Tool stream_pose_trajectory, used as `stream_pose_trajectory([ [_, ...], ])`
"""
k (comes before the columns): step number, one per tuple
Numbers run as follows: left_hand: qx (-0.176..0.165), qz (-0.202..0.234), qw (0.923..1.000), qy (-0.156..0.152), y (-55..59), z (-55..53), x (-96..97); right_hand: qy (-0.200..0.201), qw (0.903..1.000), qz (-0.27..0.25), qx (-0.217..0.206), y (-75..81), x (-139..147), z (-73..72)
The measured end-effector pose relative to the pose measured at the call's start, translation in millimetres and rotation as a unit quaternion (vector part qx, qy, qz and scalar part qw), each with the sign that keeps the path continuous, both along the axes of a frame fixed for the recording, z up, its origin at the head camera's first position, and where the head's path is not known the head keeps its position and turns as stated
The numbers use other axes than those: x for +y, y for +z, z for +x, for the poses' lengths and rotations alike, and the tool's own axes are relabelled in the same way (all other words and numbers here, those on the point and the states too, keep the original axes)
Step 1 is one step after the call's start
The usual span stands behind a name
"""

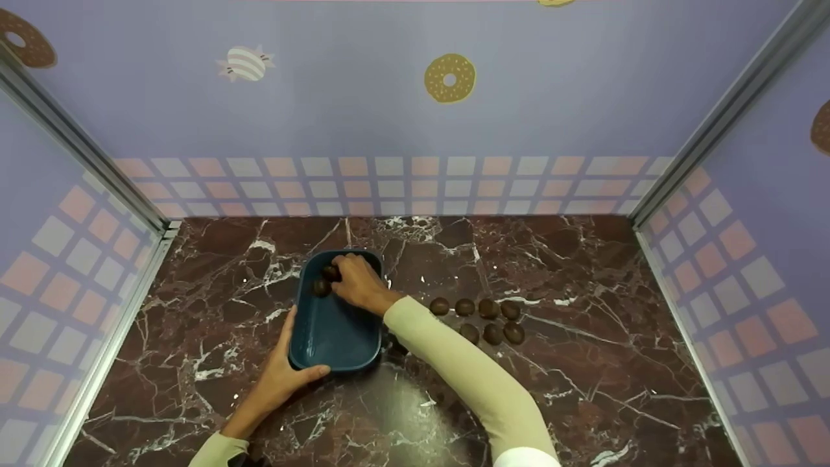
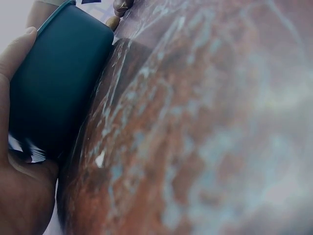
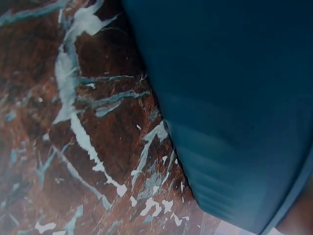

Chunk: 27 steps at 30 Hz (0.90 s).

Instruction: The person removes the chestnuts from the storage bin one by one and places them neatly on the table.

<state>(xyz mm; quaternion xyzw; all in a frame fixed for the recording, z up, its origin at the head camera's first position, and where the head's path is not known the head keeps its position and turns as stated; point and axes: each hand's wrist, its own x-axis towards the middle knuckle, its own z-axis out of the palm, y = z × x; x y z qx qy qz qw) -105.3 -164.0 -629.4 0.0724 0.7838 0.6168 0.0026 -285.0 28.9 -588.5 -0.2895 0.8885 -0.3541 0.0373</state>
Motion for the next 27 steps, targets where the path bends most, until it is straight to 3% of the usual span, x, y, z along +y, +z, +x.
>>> stream_pose_trajectory([
  [9,0.005,0.004,1.0,-0.002,0.2,-0.7,1.1,-0.008,0.9997,0.015,0.017,-4.7,-5.4,-2.6],
  [17,0.002,0.01,1.0,0.002,1.1,0.5,3.1,-0.015,0.998,0.061,-0.005,7.6,-11.4,4.4],
  [21,0.003,0.014,0.9999,0.0,0.7,0.1,3.0,-0.013,0.9983,0.054,0.018,2.7,-10.2,3.1],
  [27,-0.004,0.017,0.9998,-0.002,-0.4,-0.5,0.9,0.003,0.9985,0.047,0.029,14.8,-0.9,12.4],
])
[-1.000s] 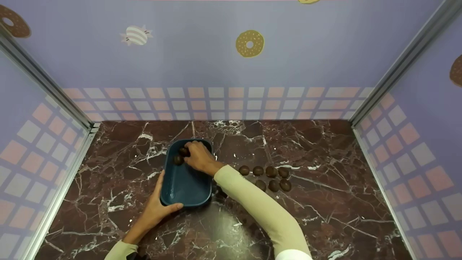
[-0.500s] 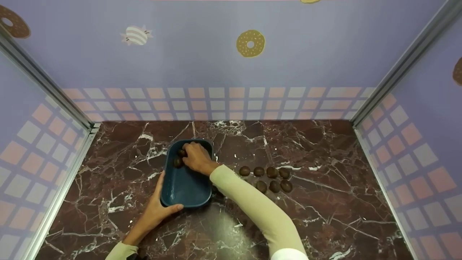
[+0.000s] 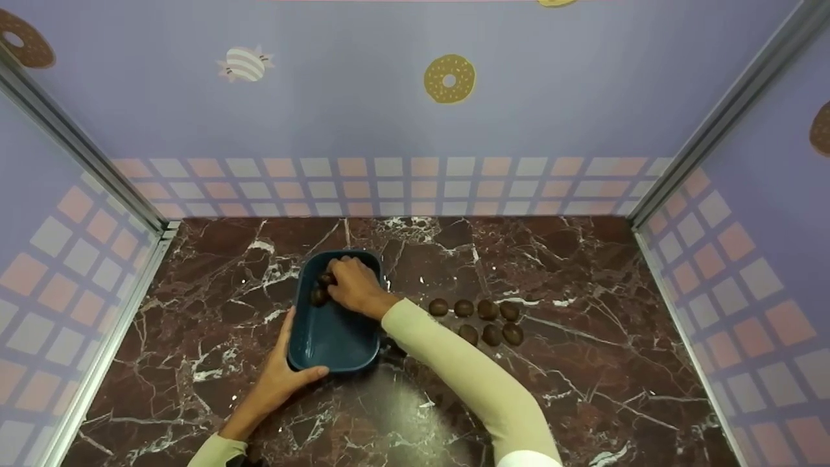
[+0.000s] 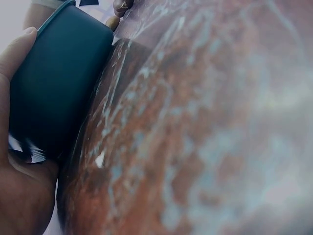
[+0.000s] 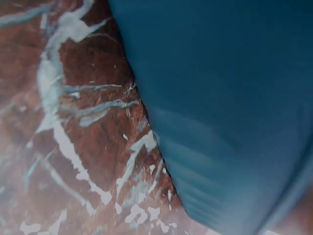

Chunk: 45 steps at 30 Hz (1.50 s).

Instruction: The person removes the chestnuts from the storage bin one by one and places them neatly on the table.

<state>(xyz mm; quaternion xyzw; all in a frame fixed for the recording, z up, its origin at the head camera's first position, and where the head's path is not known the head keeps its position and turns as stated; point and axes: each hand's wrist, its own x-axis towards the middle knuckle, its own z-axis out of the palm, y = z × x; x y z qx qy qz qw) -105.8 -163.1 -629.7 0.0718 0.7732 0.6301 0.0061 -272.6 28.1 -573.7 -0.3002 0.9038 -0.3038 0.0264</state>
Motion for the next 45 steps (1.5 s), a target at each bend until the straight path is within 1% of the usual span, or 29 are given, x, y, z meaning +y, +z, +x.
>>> stream_pose_trajectory([
  [1,0.0,-0.002,1.0,0.0,0.0,-0.1,-0.4,0.003,1.0,-0.001,-0.005,5.5,2.4,3.5],
  [4,-0.004,-0.005,1.0,0.003,0.2,0.0,-2.0,0.014,0.9998,-0.006,-0.009,14.3,9.6,9.6],
  [10,-0.007,0.002,0.9999,0.012,-2.0,0.7,-4.2,0.03,0.9993,-0.021,0.002,23.4,24.9,19.9],
  [14,-0.012,0.013,0.9998,0.01,-2.6,1.4,-4.2,0.027,0.9988,-0.04,-0.003,29.1,38.7,27.3],
  [19,-0.013,0.015,0.9997,0.011,-3.7,1.5,-3.7,0.026,0.9971,-0.071,-0.001,40.1,61.0,35.0],
  [21,-0.013,0.01,0.9998,0.013,-3.3,1.8,-3.6,0.024,0.9958,-0.088,-0.006,43.5,71.5,35.5],
  [25,-0.013,0.005,0.9998,0.016,-3.8,1.3,-3.9,0.006,0.9932,-0.113,-0.026,48.4,92.9,34.5],
  [27,-0.014,0.003,0.9998,0.017,-4.0,1.2,-4.0,-0.005,0.9922,-0.119,-0.036,50.1,103.1,34.2],
  [29,-0.016,0.001,0.9997,0.017,-3.2,1.5,-4.0,-0.016,0.9923,-0.118,-0.035,51.6,113.0,34.2],
  [33,-0.019,-0.012,0.9996,0.016,-0.1,2.6,-3.3,-0.037,0.9906,-0.124,-0.045,53.0,132.4,36.2],
  [36,-0.019,-0.021,0.9995,0.015,1.0,2.3,-2.8,-0.054,0.9877,-0.132,-0.064,51.3,146.7,38.2],
  [40,-0.017,-0.022,0.9995,0.013,1.6,1.9,-1.6,-0.076,0.9855,-0.131,-0.077,43.5,165.9,38.3],
  [45,-0.012,-0.022,0.9996,0.012,2.7,2.0,0.6,-0.109,0.9833,-0.121,-0.082,31.3,189.1,34.8],
])
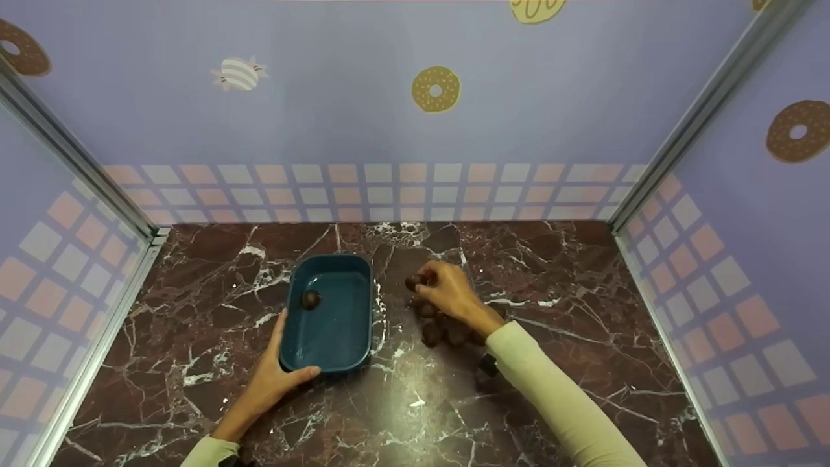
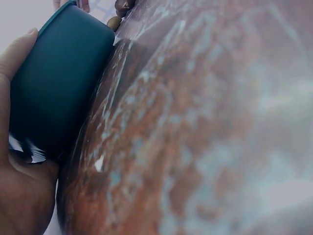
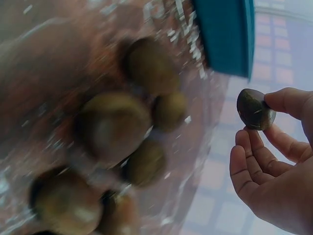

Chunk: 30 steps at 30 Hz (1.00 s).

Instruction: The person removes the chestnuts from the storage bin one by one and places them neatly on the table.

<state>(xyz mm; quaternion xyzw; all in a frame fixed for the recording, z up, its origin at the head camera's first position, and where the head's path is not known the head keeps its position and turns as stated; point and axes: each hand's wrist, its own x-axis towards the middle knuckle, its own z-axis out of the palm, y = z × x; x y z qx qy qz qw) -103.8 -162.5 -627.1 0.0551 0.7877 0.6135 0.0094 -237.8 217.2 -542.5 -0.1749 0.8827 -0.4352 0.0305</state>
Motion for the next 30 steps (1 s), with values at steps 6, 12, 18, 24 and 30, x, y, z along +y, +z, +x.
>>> stream_pose_trajectory([
  [6,0.01,0.001,1.0,0.001,-1.2,-0.1,0.2,-0.028,0.9994,0.017,0.009,-17.2,19.2,-7.5],
  [12,0.015,-0.007,0.9999,0.002,-2.0,-0.6,-0.2,-0.041,0.9984,0.038,0.011,-29.7,31.1,-10.2],
  [18,0.004,-0.007,1.0,0.001,-1.1,0.0,-0.6,-0.053,0.9975,0.046,-0.006,-36.5,37.3,-9.2],
  [24,0.007,0.009,0.9999,-0.003,-1.1,-0.2,-0.1,-0.062,0.9963,0.056,-0.016,-41.8,40.0,-8.3],
  [30,0.011,0.008,0.9999,-0.002,-2.5,-1.0,-0.1,-0.073,0.9959,0.047,-0.026,-45.7,42.5,-9.9],
])
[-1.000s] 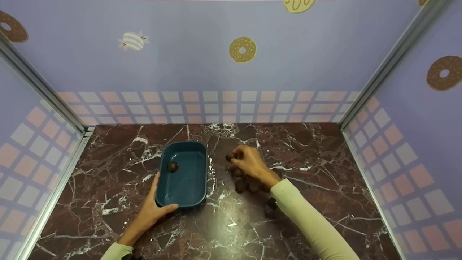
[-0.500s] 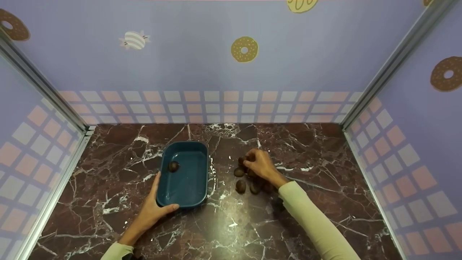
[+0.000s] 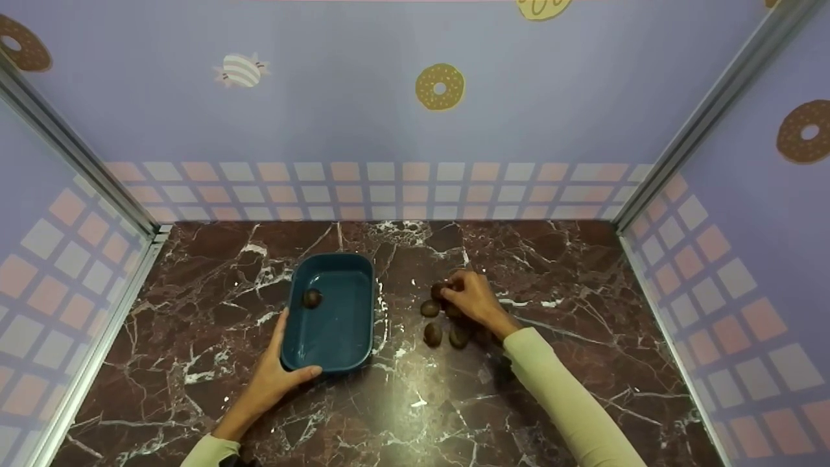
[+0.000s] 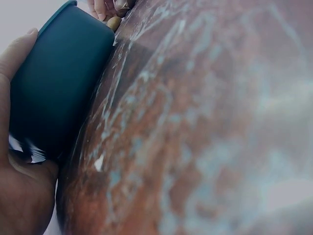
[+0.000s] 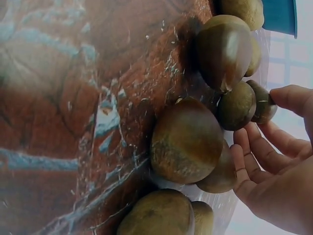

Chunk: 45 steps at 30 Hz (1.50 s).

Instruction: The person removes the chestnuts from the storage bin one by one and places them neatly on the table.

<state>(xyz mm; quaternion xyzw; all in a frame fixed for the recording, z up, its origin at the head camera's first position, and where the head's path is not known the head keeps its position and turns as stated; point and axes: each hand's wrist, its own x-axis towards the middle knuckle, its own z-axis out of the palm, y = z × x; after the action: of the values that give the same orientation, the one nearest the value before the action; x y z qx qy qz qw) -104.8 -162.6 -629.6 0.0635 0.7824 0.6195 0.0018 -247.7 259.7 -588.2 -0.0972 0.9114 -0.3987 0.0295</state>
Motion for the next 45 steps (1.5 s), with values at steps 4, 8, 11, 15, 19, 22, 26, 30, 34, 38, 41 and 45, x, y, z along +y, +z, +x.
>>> stream_pose_trajectory([
  [4,-0.007,-0.007,0.9999,0.002,0.2,0.4,0.5,0.002,1.0,0.003,0.003,-0.5,3.2,-1.0],
  [8,-0.005,-0.006,1.0,0.004,0.7,0.7,1.1,0.006,1.0,0.004,0.005,0.6,6.1,-0.4],
  [11,-0.001,-0.006,1.0,0.004,0.4,0.8,0.8,0.005,1.0,0.002,0.004,0.5,7.5,0.2],
  [15,-0.006,-0.006,1.0,0.002,-0.1,0.9,0.5,-0.001,1.0,0.006,0.002,-0.3,8.7,0.1],
  [19,-0.007,-0.003,1.0,-0.002,-1.1,0.5,-0.4,-0.005,0.9997,0.022,0.011,-0.4,8.3,-1.6],
  [22,-0.005,-0.001,1.0,-0.001,-1.9,0.2,-0.6,-0.001,0.9993,0.034,0.019,-0.6,8.2,-2.7],
  [26,-0.004,0.0,1.0,0.0,-1.8,-0.1,-0.3,0.006,0.9991,0.033,0.026,-0.9,8.2,-3.9],
  [30,-0.005,0.002,1.0,0.002,-1.0,0.1,0.1,0.023,0.9982,0.017,0.053,-9.7,12.7,-9.2],
  [34,-0.004,0.003,1.0,0.003,-1.1,0.5,0.6,0.032,0.9968,0.011,0.073,-15.6,16.1,-11.9],
  [38,-0.001,0.0,1.0,0.002,-1.4,0.6,0.8,0.01,0.9987,0.012,0.048,-2.8,8.9,-6.9],
  [41,-0.001,-0.002,1.0,0.003,-1.2,0.5,0.6,-0.006,0.9991,0.015,0.039,4.4,5.8,-6.5],
  [45,-0.007,-0.004,1.0,0.002,-1.0,0.7,0.2,-0.011,0.9989,0.013,0.043,14.9,0.8,-5.5],
])
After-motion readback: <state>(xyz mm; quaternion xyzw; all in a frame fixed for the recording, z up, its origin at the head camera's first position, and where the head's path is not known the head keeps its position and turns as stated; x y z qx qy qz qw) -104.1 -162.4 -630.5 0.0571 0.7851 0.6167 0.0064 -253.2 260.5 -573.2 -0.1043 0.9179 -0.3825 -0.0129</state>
